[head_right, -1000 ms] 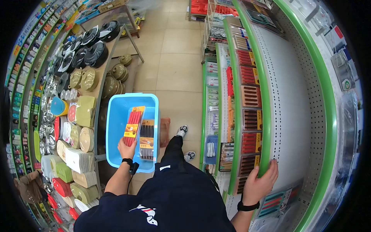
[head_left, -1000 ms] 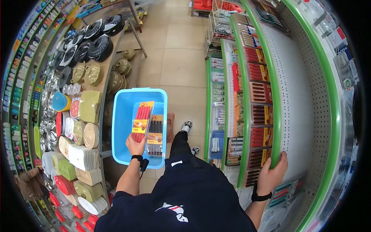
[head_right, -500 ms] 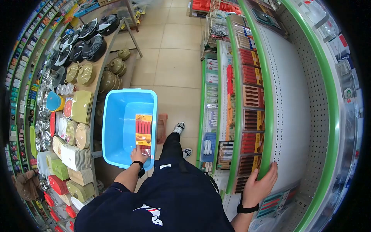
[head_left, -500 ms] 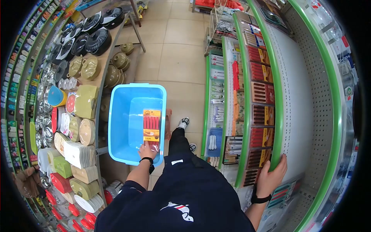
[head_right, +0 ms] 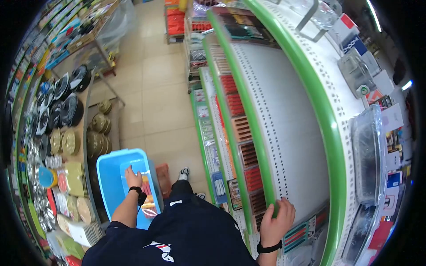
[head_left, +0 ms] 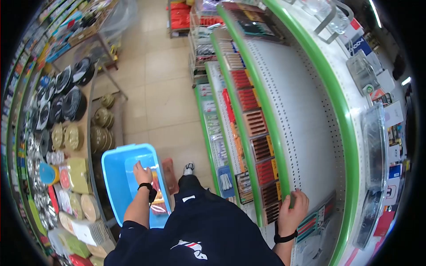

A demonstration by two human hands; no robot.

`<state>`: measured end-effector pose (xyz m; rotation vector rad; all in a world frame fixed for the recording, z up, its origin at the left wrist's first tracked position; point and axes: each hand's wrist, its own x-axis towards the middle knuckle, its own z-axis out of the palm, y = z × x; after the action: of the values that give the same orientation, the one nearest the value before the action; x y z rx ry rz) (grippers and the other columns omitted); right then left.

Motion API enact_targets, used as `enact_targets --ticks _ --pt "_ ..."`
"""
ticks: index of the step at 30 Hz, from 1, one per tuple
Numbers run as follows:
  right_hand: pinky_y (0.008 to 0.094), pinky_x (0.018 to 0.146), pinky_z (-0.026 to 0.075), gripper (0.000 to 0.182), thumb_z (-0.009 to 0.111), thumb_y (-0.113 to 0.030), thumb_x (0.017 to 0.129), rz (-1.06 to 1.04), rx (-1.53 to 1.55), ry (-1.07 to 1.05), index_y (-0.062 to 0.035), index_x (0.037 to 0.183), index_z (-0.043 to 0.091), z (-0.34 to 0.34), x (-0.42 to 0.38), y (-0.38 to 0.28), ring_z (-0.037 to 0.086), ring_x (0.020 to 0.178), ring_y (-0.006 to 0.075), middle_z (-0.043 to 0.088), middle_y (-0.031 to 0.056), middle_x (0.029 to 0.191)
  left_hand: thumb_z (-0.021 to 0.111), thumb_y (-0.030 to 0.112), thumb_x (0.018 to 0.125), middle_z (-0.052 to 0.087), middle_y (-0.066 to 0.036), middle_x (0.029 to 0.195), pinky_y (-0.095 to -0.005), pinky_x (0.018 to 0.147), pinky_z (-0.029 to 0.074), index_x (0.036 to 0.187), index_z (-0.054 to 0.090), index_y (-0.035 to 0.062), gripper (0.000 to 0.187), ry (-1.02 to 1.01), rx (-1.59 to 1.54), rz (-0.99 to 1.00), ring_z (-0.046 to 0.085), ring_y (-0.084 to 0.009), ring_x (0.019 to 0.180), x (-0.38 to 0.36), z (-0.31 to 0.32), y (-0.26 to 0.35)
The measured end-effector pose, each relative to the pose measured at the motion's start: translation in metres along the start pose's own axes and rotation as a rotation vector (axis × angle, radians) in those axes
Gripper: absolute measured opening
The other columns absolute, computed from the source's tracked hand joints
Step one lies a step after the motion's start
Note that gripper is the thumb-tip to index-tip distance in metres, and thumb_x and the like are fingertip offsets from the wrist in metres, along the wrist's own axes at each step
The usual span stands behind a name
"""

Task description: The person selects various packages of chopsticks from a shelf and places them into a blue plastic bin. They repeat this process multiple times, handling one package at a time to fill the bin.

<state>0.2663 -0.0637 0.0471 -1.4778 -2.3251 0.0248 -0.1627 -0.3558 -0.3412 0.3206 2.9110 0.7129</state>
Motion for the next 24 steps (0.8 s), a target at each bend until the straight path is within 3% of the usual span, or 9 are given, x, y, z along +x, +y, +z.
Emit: enact_targets --ticks 4,8,12,16,21,24 --pt "0.0528 0.099 0.049 0.013 0.069 -0.006 0.091 0.062 0.001 0.084 0.0020 0.100 0.065 0.010 0.003 -0.002 0.062 0.107 0.0427 0.069 0.0203 0.113 0.072 0.015 0.090 0.053 -0.027 0.145 -0.0516 0.118 0.039 0.146 0.050 -0.0022 0.063 0.066 -0.113 0.255 0.048 -0.0453 0.136 0.100 0.002 0.126" --pt "0.0538 0.099 0.047 0.014 0.066 -0.008 0.091 0.137 -0.063 0.182 0.0012 0.102 0.066 0.020 0.005 -0.005 0.062 0.107 0.0429 0.069 0.0199 0.115 0.072 0.017 0.092 0.053 -0.027 0.146 -0.0514 0.118 0.039 0.146 0.050 -0.0028 0.062 0.077 -0.277 0.524 0.048 -0.0454 0.137 0.183 0.001 0.286" --pt "0.0562 0.102 0.045 0.018 0.064 -0.012 0.093 0.222 -0.192 0.227 0.0005 0.105 0.067 0.026 0.012 -0.011 0.060 0.114 0.0447 0.068 0.0204 0.124 0.073 0.019 0.093 0.055 -0.027 0.143 -0.0516 0.117 0.041 0.144 0.052 -0.0031 0.059 0.117 -0.486 0.854 0.050 -0.0457 0.135 0.230 -0.034 0.460" --pt "0.0512 0.102 0.046 0.015 0.062 -0.012 0.096 0.282 -0.252 0.248 0.0010 0.103 0.067 0.028 0.016 -0.016 0.061 0.115 0.0426 0.069 0.0209 0.123 0.077 0.026 0.091 0.055 -0.028 0.142 -0.0517 0.115 0.042 0.141 0.055 -0.0035 0.062 0.227 -0.586 1.087 0.050 -0.0464 0.134 0.258 -0.058 0.601" --pt "0.0554 0.106 0.044 0.019 0.061 -0.016 0.096 0.255 -0.316 0.263 0.0012 0.101 0.067 0.034 0.014 -0.009 0.061 0.114 0.0441 0.070 0.0206 0.122 0.076 0.048 0.091 0.046 -0.032 0.156 -0.0502 0.121 0.037 0.151 0.050 -0.0015 0.082 0.171 -0.323 1.230 0.044 -0.0477 0.145 0.285 -0.071 0.712" --pt "0.0634 0.111 0.042 0.022 0.062 -0.021 0.097 0.273 -0.352 0.249 -0.0011 0.106 0.065 0.037 0.013 -0.008 0.062 0.111 0.0450 0.069 0.0208 0.122 0.069 0.064 0.091 0.039 -0.034 0.162 -0.0508 0.126 0.030 0.157 0.045 -0.0004 0.095 0.089 -0.046 1.159 0.035 -0.0492 0.153 0.293 -0.072 0.737"
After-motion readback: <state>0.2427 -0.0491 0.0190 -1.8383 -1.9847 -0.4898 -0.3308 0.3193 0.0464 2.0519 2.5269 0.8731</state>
